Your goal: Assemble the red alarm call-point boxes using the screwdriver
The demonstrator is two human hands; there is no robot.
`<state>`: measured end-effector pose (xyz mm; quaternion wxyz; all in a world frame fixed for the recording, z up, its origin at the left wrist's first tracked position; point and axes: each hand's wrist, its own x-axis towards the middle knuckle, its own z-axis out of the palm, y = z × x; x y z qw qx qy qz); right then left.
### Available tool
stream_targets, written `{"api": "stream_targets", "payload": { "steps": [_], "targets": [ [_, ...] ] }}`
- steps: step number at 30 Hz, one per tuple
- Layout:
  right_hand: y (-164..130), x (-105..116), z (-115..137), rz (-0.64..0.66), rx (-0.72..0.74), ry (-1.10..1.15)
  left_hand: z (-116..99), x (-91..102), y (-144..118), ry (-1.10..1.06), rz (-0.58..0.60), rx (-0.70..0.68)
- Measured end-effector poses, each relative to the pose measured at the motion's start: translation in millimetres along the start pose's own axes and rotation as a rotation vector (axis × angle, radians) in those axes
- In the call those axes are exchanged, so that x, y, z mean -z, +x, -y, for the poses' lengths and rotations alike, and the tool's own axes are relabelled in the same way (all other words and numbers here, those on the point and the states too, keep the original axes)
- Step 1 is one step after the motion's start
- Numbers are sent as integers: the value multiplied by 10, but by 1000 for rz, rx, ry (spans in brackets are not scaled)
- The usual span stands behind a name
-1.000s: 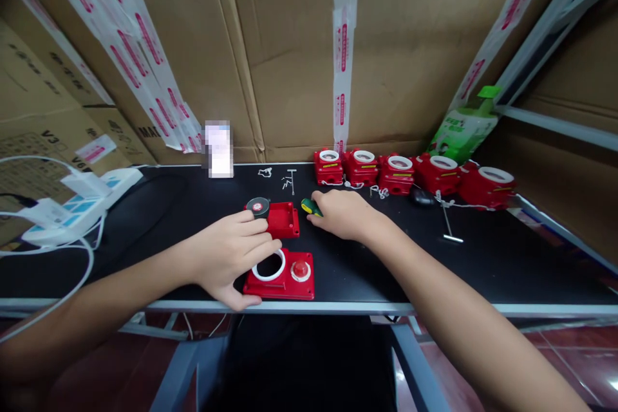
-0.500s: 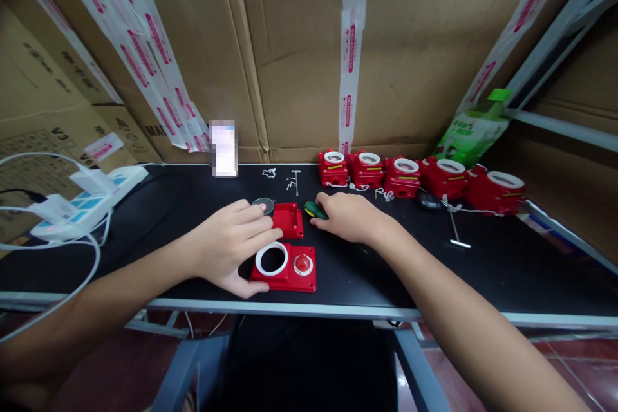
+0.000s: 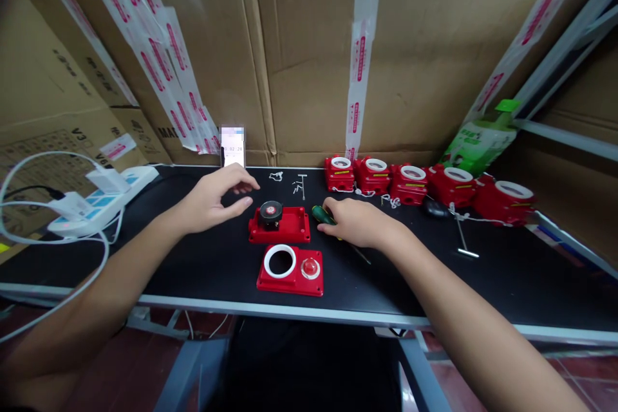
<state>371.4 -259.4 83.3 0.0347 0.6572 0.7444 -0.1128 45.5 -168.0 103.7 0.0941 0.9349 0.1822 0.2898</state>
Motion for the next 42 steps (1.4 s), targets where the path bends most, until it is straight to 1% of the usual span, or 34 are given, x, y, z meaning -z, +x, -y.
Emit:
{"api": "stream_targets", "payload": {
  "steps": [4, 7, 10, 14, 22, 27, 30, 32, 35, 38, 40, 42],
  "targets": [
    [-3, 4, 0, 4, 11, 23, 44, -131, 21, -51, 131, -6],
    [-9, -4, -8, -1, 17, 38, 61, -234, 23, -79, 173, -24],
    [-11, -16, -20, -3, 26, 46, 59, -285, 22, -101, 145, -23],
    [-10, -29, -28, -3, 29, 49, 50, -300, 27, -129, 101, -40],
    [-5, -24, -33, -5, 41, 72, 72, -308, 23, -154, 85, -30],
    [-9, -20, -32, -9, 49, 79, 46, -315, 23, -180, 61, -17],
    [-15, -18, -34, -8, 58, 80, 28, -336, 27, -214, 25, -10],
    [-16, -20, -41, -7, 60, 80, 50, -357, 31, -242, -19, 7],
    [-11, -26, -57, -3, 59, 84, 190, -407, 42, -258, -120, 76],
    [-9, -32, -69, -1, 65, 84, 450, -510, 62, -231, -227, 176],
    [-8, -36, -70, -4, 70, 81, 636, -615, 83, -200, -264, 222],
    [-6, -41, -68, -6, 74, 76, 792, -736, 108, -177, -255, 241]
  ]
}}
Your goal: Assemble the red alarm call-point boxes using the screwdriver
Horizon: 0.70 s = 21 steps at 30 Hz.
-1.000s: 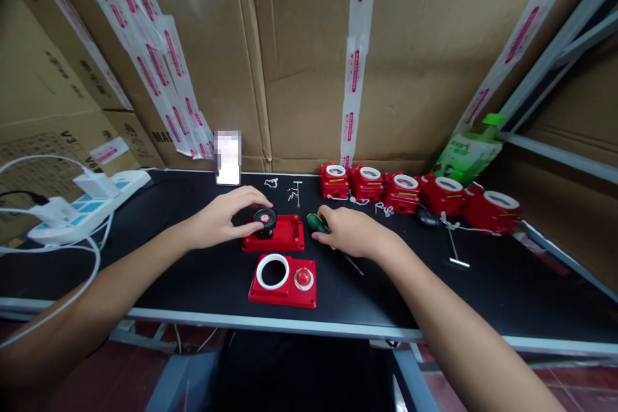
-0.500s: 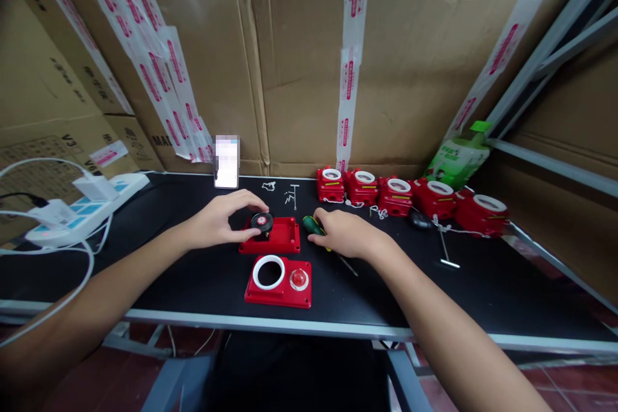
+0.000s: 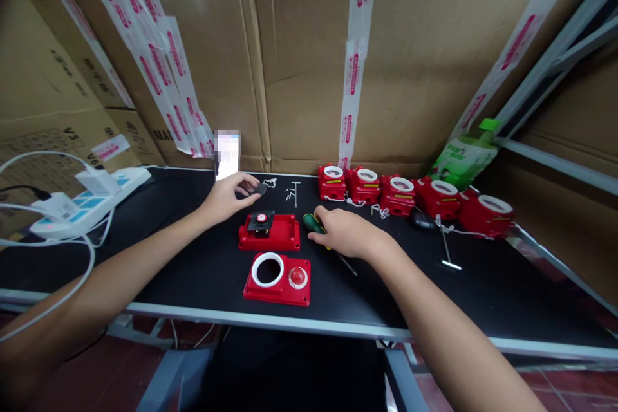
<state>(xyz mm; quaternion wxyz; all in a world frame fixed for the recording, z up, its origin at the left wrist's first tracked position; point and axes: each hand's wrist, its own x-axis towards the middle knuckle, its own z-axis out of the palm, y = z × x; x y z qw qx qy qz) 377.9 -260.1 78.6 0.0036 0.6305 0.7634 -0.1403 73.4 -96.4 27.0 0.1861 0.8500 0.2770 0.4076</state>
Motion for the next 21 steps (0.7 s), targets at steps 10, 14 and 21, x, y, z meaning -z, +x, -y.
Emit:
{"api": "stream_targets", "payload": {
  "steps": [10, 14, 21],
  "targets": [
    [19, -11, -10, 6, 5, 2, 271, -108, 21, 77, 184, 8],
    [16, -5, -4, 11, 9, 4, 233, -72, 25, 76, 216, -27],
    [34, -36, -37, 9, 11, -2, 90, 52, 23, 3, 183, -47]
  ]
}}
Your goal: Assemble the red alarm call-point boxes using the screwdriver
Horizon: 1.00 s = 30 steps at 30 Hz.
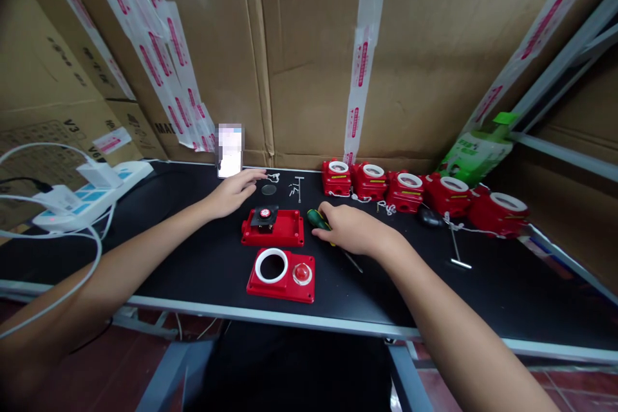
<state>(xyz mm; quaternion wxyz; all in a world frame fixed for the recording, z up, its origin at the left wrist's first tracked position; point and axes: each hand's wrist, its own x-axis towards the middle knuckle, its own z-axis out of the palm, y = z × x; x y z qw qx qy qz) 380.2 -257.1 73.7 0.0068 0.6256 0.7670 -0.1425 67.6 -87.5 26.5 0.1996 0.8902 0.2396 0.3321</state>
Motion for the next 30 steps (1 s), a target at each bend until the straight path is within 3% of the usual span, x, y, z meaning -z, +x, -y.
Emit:
{"api": "stream_targets", "payload": {
  "steps": [6, 10, 23, 30],
  "targets": [
    [-9, 12, 12, 1, -2, 18, -459, 259, -116, -40, 50, -103],
    [-18, 22, 3, 4, -1, 29, -650, 270, -132, -2, 92, -150],
    [-47, 64, 59, 41, -7, 36, -731, 145, -139, 2, 130, -209],
    [-19, 39, 7, 32, -4, 36, -702, 175, -131, -35, -48, -165]
  ]
}}
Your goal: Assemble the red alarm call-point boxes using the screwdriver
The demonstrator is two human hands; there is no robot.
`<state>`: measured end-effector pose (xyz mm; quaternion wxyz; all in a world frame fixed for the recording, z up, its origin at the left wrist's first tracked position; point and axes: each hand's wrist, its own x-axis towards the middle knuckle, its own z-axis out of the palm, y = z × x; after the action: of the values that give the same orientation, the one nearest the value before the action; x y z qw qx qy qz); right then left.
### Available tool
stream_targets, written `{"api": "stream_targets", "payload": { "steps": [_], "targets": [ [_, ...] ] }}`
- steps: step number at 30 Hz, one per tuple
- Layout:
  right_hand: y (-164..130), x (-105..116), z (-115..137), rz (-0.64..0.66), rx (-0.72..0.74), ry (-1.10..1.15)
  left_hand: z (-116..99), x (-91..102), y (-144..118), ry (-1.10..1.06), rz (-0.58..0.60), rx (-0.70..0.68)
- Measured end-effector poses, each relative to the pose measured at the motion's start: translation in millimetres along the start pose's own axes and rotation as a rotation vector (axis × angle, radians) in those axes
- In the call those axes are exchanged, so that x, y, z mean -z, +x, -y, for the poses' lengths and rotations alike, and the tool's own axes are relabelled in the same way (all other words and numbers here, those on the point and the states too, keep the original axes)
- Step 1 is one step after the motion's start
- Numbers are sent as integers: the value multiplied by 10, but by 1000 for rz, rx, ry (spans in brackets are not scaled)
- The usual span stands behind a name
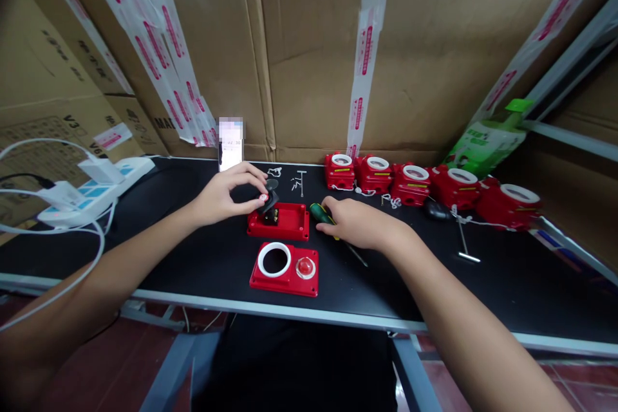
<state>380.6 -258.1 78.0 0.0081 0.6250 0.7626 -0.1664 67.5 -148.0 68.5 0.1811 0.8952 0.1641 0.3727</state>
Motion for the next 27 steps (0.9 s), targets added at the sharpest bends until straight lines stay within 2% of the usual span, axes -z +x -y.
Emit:
{"api": "stream_targets", "payload": {
  "steps": [6, 9, 13, 16, 20, 22, 27],
  "targets": [
    [-2, 7, -1, 5, 1, -1, 178, 128, 16, 69, -223, 138],
    [-7, 13, 4, 14, 0, 4, 253, 163, 28, 128, -269, 184],
    [-10, 10, 4, 20, -1, 13, 363, 197, 30, 215, -275, 242],
    [-9, 5, 0, 16, -1, 17, 486, 194, -6, 279, -198, 316],
    [-5, 4, 1, 18, 3, 25, 626, 126, -77, 264, 60, 419],
    [-5, 4, 4, 18, 3, 29, 649, 93, -94, 238, 146, 450],
    [-8, 3, 1, 19, 0, 39, 614, 104, -86, 188, 199, 506]
  ]
}}
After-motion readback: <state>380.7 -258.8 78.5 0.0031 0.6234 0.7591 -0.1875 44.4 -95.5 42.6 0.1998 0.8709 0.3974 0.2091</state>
